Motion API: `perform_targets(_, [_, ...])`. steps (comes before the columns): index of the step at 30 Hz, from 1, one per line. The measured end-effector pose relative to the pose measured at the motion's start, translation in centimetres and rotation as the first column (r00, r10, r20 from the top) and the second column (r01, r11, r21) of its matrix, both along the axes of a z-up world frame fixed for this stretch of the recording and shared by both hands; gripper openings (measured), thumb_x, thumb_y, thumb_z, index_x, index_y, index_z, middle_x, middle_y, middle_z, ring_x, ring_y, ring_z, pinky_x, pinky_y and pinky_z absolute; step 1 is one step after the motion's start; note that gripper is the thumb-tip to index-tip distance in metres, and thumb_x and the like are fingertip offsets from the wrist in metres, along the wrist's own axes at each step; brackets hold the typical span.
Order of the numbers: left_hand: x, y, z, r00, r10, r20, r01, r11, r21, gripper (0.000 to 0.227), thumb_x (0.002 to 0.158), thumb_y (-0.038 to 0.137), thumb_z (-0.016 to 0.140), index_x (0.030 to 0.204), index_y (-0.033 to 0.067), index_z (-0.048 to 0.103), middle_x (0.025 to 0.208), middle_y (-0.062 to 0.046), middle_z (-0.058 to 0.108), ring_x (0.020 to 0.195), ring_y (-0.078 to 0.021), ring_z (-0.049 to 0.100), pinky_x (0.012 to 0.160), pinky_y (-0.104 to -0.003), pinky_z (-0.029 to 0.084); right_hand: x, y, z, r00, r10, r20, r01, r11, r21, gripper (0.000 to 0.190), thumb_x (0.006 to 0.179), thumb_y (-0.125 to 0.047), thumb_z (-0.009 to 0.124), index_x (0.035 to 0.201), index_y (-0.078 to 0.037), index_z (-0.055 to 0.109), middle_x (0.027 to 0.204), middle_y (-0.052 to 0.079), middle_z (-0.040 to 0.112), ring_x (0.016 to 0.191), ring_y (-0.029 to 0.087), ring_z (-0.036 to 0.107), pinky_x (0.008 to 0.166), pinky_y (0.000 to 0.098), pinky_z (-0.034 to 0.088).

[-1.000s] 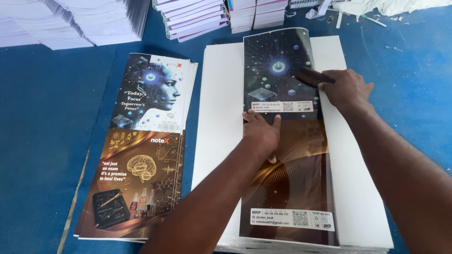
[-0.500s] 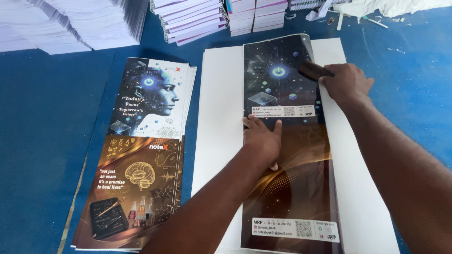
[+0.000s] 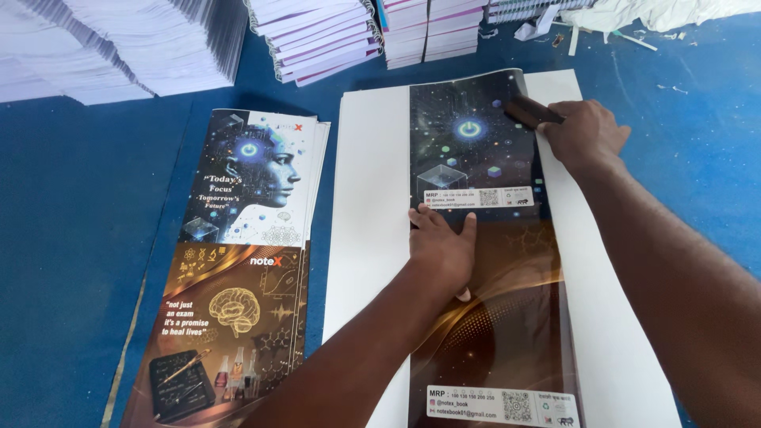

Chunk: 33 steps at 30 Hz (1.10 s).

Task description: The person places a printed cover sheet over a stack of blank white pages, folds the cover over the pages, and uses a wooden block to press and crease the spine. The person repeats this process for multiple notebooks, stacking the finished units to the side.

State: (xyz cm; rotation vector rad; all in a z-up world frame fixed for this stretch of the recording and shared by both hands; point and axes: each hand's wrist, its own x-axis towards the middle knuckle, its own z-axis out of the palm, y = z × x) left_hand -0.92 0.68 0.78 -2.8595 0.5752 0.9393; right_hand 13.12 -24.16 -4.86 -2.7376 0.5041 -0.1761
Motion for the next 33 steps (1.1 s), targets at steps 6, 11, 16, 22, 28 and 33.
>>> perform_targets(6, [-0.1,0.2,0.3,1.0,0.008,-0.013,-0.008,1.0,-0.02,0.134,0.07,0.04,0.096,0.167,0.0204,0.005,0.16,-0.047,0.004,0.149,-0.0641,0.009,0.119,-0.057,0.031,0.7,-0.1,-0.1,0.999,0.019,0.045,-0.019,1.0,-0.008,0.038,0.089,-0.037,0.08,0.126,-0.03,0.075,0.119,0.011,0.071,0.115,0.032,0.062,0.098,0.0524,0.039])
perform_targets(11, [0.1,-0.1,0.4,0.999,-0.018,-0.038,0.019,0.999,0.027,0.135,0.071,0.045,0.095,0.167,0.0202,0.002,0.16,-0.047,0.002,0.149,-0.0639,0.009,0.12,-0.056,0.03,1.1,0.2,0.2,0.993,0.056,0.106,-0.056,0.998,-0.01,0.037,0.089,-0.034,0.08,0.126,-0.028,0.076,0.118,0.015,0.068,0.11,0.037,0.064,0.094,0.049,0.049])
perform_targets(16, [0.0,0.0,0.3,1.0,-0.02,-0.016,0.02,1.0,0.023,0.136,0.07,0.046,0.095,0.167,0.0201,0.003,0.159,-0.049,0.002,0.148,-0.0653,0.011,0.119,-0.057,0.03,1.7,0.7,0.0,0.989,0.045,0.143,-0.042,0.999,-0.02,0.036,0.09,-0.032,0.079,0.125,-0.027,0.077,0.119,0.016,0.066,0.11,0.038,0.062,0.094,0.0488,0.049])
perform_targets(22, [-0.1,0.1,-0.1,1.0,-0.028,-0.003,0.028,1.0,0.008,0.138,0.068,0.044,0.097,0.167,0.0194,0.004,0.158,-0.051,0.003,0.147,-0.0661,0.011,0.119,-0.059,0.029,2.5,0.4,-1.2,0.975,0.069,0.213,-0.065,0.998,-0.026,0.036,0.091,-0.031,0.079,0.126,-0.019,0.077,0.117,0.018,0.066,0.111,0.038,0.061,0.096,0.0493,0.047])
perform_targets(28, [0.0,-0.1,0.0,1.0,-0.016,-0.017,0.016,1.0,0.021,0.138,0.068,0.044,0.097,0.167,0.0205,0.003,0.158,-0.05,0.003,0.148,-0.0657,0.011,0.119,-0.059,0.029,3.5,0.0,-2.0,0.957,0.093,0.274,-0.092,0.996,-0.017,0.038,0.092,-0.03,0.079,0.127,-0.015,0.076,0.112,0.021,0.067,0.109,0.04,0.061,0.097,0.0501,0.047])
perform_targets(33, [0.0,-0.1,0.0,1.0,-0.025,-0.008,0.026,0.999,0.028,0.137,0.069,0.045,0.097,0.167,0.02,0.004,0.158,-0.051,0.004,0.147,-0.0663,0.011,0.119,-0.059,0.028,4.1,0.5,-2.2,0.966,0.039,0.254,-0.042,0.999,0.008,0.031,0.093,-0.03,0.078,0.12,-0.015,0.079,0.112,0.022,0.066,0.11,0.041,0.061,0.097,0.0513,0.046])
